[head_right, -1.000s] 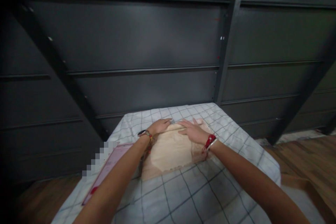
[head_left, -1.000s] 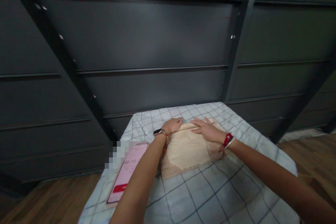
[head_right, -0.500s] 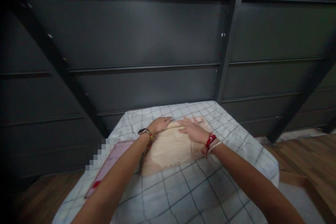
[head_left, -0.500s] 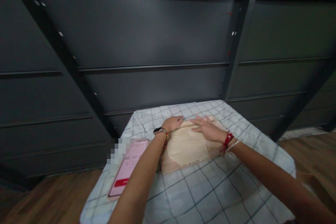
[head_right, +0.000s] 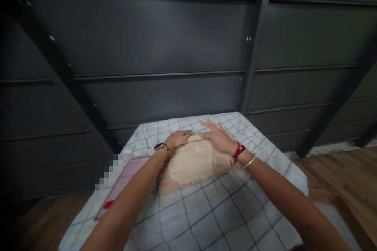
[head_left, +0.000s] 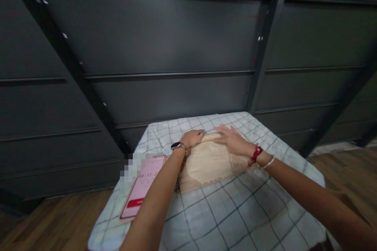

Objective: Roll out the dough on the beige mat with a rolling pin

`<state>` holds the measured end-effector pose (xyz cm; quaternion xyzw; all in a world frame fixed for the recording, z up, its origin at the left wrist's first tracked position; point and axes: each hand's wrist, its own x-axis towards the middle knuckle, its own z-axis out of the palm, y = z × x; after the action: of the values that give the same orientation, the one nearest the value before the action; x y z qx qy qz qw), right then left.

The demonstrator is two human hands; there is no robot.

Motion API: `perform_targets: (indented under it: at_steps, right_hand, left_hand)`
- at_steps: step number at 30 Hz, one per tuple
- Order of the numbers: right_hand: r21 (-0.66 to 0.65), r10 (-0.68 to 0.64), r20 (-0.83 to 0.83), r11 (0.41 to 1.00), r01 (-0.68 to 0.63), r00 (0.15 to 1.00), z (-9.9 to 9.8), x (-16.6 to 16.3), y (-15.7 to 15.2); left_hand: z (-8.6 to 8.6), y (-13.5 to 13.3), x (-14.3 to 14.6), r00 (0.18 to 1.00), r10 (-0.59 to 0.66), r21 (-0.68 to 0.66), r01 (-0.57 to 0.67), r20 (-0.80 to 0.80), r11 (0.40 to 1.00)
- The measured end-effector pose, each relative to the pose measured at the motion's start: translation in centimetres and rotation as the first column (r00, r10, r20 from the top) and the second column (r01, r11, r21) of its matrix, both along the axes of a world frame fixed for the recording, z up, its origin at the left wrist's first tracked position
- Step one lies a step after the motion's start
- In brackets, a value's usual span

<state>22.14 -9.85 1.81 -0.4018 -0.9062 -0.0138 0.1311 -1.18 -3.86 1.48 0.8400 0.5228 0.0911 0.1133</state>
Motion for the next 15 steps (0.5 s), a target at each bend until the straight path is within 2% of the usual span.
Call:
perform_targets:
  at_steps: [4, 9, 15]
  right_hand:
    - [-0.079, 0.061, 0.061, 0.995, -0.056, 0.996, -0.2, -0.7, -0.1]
    - [-0.038, 0.02, 0.02, 0.999, -0.019, 1.0, 0.1, -1.2, 0.0]
    - [-0.061, 0.045, 0.075, 0.997, -0.041, 0.996, -0.2, -0.7, 0.0]
  left_hand:
    - [-0.1, -0.1, 0.1, 1.0, -0.002, -0.005, 0.002, -0.01, 1.0]
    - [-0.1, -0.7, 0.1, 0.998, 0.033, 0.009, -0.032, -0.054, 0.999]
    - [0.1, -1.0, 0.2, 0.993, 0.011, 0.026, -0.008, -0.119, 1.0]
